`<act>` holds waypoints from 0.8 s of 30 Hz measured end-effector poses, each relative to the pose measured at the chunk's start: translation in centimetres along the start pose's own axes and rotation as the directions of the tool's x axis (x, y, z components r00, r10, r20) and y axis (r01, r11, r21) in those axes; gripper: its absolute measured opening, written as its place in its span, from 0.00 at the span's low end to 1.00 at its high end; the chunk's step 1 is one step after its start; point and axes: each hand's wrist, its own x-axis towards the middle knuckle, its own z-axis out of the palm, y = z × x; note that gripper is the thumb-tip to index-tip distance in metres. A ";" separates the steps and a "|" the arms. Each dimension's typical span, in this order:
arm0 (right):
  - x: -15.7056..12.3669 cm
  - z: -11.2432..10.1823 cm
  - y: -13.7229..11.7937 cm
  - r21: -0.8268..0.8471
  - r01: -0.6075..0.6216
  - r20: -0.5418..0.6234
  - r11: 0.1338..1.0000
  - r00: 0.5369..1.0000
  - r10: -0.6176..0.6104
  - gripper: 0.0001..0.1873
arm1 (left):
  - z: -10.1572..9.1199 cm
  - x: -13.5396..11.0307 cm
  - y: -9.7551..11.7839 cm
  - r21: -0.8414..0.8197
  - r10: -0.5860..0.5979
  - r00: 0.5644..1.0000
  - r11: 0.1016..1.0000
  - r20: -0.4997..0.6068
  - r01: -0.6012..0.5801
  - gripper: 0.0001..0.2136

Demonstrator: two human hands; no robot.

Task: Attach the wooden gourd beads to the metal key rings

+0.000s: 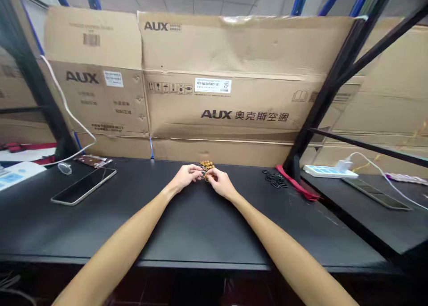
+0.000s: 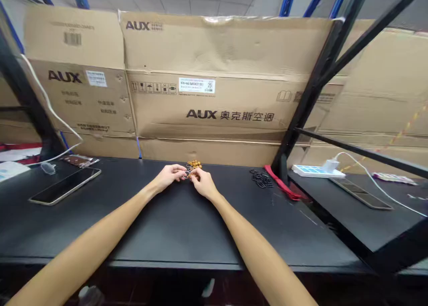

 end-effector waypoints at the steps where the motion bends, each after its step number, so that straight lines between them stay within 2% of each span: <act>1: 0.0 0.0 -0.1 -0.008 0.003 -0.002 1.000 1.000 -0.003 0.08 | 0.1 -0.1 -0.1 -0.041 -0.002 1.000 0.999 0.017 0.002 0.12; 6: 0.0 -0.1 -0.2 -0.022 0.001 0.000 1.000 1.000 -0.001 0.08 | 0.3 -0.2 -0.4 -0.181 -0.018 0.997 0.983 0.070 0.030 0.15; 8: 0.0 -0.1 -0.2 -0.021 -0.003 0.002 1.000 1.000 0.003 0.09 | 0.3 -0.1 -0.6 -0.167 -0.024 0.998 0.985 0.065 0.035 0.15; 11: 0.0 -0.1 -0.2 -0.022 -0.006 0.013 1.000 1.000 0.007 0.09 | 0.2 0.2 -0.9 -0.045 0.000 0.998 0.999 0.055 0.002 0.14; 16: 0.1 0.0 0.0 -0.025 -0.006 0.032 1.000 0.999 0.007 0.10 | 0.3 0.2 -0.9 0.116 0.059 0.992 0.991 0.111 -0.072 0.11; 19: 0.1 0.0 0.0 -0.008 -0.004 0.048 1.000 0.999 0.004 0.10 | 0.4 0.0 -0.7 0.229 0.090 0.994 0.968 0.063 -0.102 0.11; 24: -0.1 0.1 -0.3 0.027 -0.001 0.081 1.000 0.997 -0.001 0.09 | 0.3 0.0 -0.5 0.427 0.127 0.992 0.897 0.007 -0.118 0.02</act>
